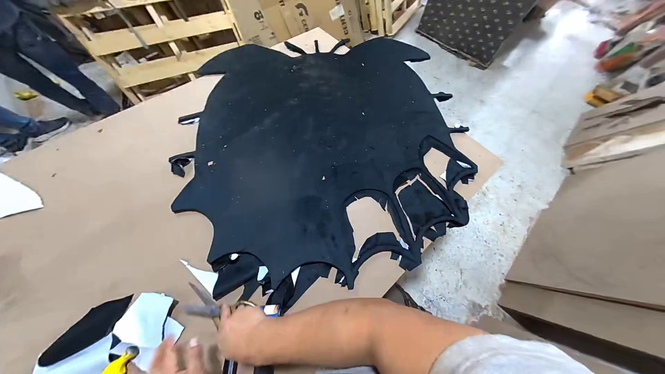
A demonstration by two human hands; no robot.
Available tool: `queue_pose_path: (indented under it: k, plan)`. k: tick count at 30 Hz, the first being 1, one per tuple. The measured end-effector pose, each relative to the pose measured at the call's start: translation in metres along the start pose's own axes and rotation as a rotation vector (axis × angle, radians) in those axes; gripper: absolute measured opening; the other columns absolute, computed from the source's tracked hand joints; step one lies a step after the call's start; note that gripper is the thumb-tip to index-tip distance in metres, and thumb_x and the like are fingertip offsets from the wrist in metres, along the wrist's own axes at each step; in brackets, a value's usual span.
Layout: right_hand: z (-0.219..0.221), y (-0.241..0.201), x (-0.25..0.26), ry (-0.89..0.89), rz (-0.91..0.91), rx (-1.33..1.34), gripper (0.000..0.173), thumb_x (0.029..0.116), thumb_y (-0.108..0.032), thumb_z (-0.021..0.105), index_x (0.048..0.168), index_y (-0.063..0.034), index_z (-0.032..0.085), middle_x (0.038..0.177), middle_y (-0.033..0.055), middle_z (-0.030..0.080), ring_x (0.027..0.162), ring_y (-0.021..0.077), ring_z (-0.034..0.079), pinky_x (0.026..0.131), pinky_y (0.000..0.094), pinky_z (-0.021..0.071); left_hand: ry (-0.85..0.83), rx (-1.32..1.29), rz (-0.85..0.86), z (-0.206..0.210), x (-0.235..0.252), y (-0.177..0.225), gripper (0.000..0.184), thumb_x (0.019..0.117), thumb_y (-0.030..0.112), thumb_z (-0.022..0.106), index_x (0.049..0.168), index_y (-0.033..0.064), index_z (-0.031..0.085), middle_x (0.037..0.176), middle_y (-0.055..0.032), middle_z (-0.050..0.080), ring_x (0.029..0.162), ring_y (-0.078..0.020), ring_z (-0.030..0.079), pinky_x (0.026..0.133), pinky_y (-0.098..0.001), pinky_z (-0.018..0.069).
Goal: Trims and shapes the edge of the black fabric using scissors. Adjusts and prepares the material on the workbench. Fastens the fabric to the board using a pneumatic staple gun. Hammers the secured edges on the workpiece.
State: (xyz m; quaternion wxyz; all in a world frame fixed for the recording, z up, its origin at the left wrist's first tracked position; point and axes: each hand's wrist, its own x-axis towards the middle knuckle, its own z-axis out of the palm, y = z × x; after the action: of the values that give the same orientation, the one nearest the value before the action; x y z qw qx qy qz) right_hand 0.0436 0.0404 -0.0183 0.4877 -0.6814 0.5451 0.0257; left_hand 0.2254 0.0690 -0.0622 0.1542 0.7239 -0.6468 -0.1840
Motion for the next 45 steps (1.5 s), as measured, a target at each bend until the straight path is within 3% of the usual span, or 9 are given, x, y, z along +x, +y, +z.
queue_pose_path:
  k: [4, 8, 13, 17, 21, 26, 33, 41, 45]
  plan:
    - [0.002, 0.002, -0.007, -0.01, -0.174, -0.101, 0.028, 0.1061, -0.011, 0.046, 0.122, 0.0041, 0.063, 0.111, 0.0268, 0.068, 0.105, 0.0442, 0.067, 0.084, 0.0622, 0.0544, -0.059, -0.237, 0.117, 0.06, -0.013, 0.007, 0.053, 0.1069, 0.024, 0.04, 0.146, -0.0102, 0.049, 0.159, -0.0304, 0.037, 0.151, -0.0407, 0.034, 0.126, -0.0488, 0.026]
    - [-0.005, 0.08, -0.03, 0.485, -0.509, -0.162, 0.032, 0.1006, -0.015, 0.059, 0.131, -0.0163, 0.066, 0.129, 0.0039, 0.07, 0.123, 0.0227, 0.064, 0.104, 0.0466, 0.0524, -0.085, 0.081, 0.111, 0.064, -0.007, -0.004, 0.053, 0.1074, 0.027, 0.044, 0.151, -0.0038, 0.047, 0.161, -0.0298, 0.034, 0.15, -0.0459, 0.033, 0.123, -0.0595, 0.0268]
    - [-0.009, 0.25, -0.092, 0.518, -0.008, -0.249, 0.069, 0.1025, -0.055, 0.05, 0.162, -0.0225, 0.035, 0.17, -0.0037, 0.027, 0.159, 0.017, 0.017, 0.129, 0.055, 0.0119, 0.004, 0.235, 0.283, 0.057, 0.023, -0.068, 0.049, 0.1082, 0.016, 0.037, 0.151, -0.0065, 0.044, 0.159, -0.028, 0.039, 0.149, -0.0461, 0.035, 0.123, -0.06, 0.0274]
    - [-0.003, 0.319, -0.154, 0.512, 0.099, -0.331, 0.067, 0.1039, -0.061, 0.039, 0.161, -0.0262, 0.036, 0.171, -0.005, 0.026, 0.159, 0.0167, 0.018, 0.128, 0.0554, 0.0138, 0.041, 0.435, 0.083, 0.034, 0.049, -0.083, 0.05, 0.1055, 0.012, 0.037, 0.153, -0.0016, 0.044, 0.162, -0.0266, 0.034, 0.151, -0.0474, 0.03, 0.121, -0.0674, 0.0235]
    - [0.003, 0.364, -0.182, 0.637, 0.073, -0.393, 0.061, 0.1059, -0.055, 0.04, 0.158, -0.0221, 0.044, 0.167, -0.0012, 0.036, 0.156, 0.0169, 0.027, 0.127, 0.0526, 0.023, 0.026, 0.297, 0.163, 0.02, 0.045, 0.015, 0.054, 0.1071, 0.025, 0.042, 0.152, -0.0048, 0.044, 0.161, -0.0295, 0.034, 0.152, -0.0467, 0.028, 0.122, -0.0659, 0.0217]
    - [-0.019, 0.386, -0.19, 0.727, -0.06, -0.432, 0.027, 0.1034, -0.026, 0.056, 0.123, -0.0144, 0.07, 0.12, 0.0092, 0.07, 0.114, 0.0263, 0.067, 0.095, 0.0451, 0.0559, -0.264, 0.284, 0.453, 0.107, 0.033, 0.127, 0.06, 0.1054, 0.045, 0.047, 0.152, 0.0072, 0.051, 0.165, -0.018, 0.034, 0.156, -0.0354, 0.027, 0.126, -0.0621, 0.0196]
    - [-0.048, 0.43, -0.212, 0.673, -0.096, -0.497, 0.02, 0.1006, -0.018, 0.059, 0.113, -0.0057, 0.068, 0.111, 0.0123, 0.07, 0.106, 0.0288, 0.069, 0.092, 0.0438, 0.0582, -0.372, 0.418, 0.532, 0.213, 0.033, 0.26, 0.076, 0.106, 0.059, 0.034, 0.164, 0.0106, 0.026, 0.174, -0.0061, 0.014, 0.161, -0.0293, 0.006, 0.126, -0.0655, 0.0042]
    - [-0.107, 0.518, -0.299, 0.577, 0.083, -0.441, 0.015, 0.0943, -0.025, 0.071, 0.103, -0.0122, 0.073, 0.107, 0.0071, 0.073, 0.104, 0.0265, 0.07, 0.092, 0.0497, 0.0562, -0.853, 0.229, 1.252, 0.287, -0.041, 0.371, 0.06, 0.1094, 0.051, 0.035, 0.163, 0.0247, 0.032, 0.173, 0.0087, 0.018, 0.16, -0.0139, 0.006, 0.131, -0.0511, 0.007]
    - [-0.102, 0.5, -0.291, 0.586, 0.119, -0.302, 0.036, 0.1021, -0.038, 0.054, 0.121, -0.0132, 0.072, 0.126, 0.0092, 0.069, 0.122, 0.0279, 0.064, 0.105, 0.0533, 0.0501, -0.763, 0.204, 1.323, 0.307, 0.005, 0.406, 0.064, 0.1041, 0.059, 0.044, 0.16, 0.03, 0.039, 0.171, 0.0059, 0.026, 0.159, -0.015, 0.017, 0.13, -0.0517, 0.0125]
